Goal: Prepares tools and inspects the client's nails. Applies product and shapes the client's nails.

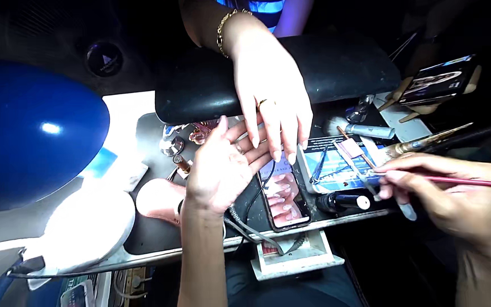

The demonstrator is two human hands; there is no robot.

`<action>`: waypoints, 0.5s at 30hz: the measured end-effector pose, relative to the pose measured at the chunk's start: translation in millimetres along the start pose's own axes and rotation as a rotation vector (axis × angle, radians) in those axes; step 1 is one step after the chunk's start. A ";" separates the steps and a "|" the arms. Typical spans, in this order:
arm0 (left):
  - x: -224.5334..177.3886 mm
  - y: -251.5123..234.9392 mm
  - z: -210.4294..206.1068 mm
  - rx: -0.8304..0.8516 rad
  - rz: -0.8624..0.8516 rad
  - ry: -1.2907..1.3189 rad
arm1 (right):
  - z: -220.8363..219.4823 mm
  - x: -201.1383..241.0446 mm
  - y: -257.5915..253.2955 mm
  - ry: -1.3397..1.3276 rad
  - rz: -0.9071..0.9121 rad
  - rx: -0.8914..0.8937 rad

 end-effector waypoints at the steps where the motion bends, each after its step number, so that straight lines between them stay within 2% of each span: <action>1: 5.6 -2.4 0.9 0.002 -0.017 -0.035 | 2.3 1.5 1.6 -0.030 0.006 -0.007; 5: 21.0 -8.2 -0.5 0.072 -0.101 -0.128 | 1.2 -2.1 4.5 0.034 0.020 -0.005; 15: 24.4 -9.0 -13.5 0.192 -0.278 -0.096 | -8.8 -3.9 2.6 0.218 -0.055 0.003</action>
Point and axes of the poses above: each hand's wrist, its own y-axis away from the middle knuckle, its own z-axis out of the back of the hand, x = y × z, the point moved 2 cm from there along -y, towards the middle knuckle, and after that the axes turned 11 degrees about -y, right-handed, at the moved point
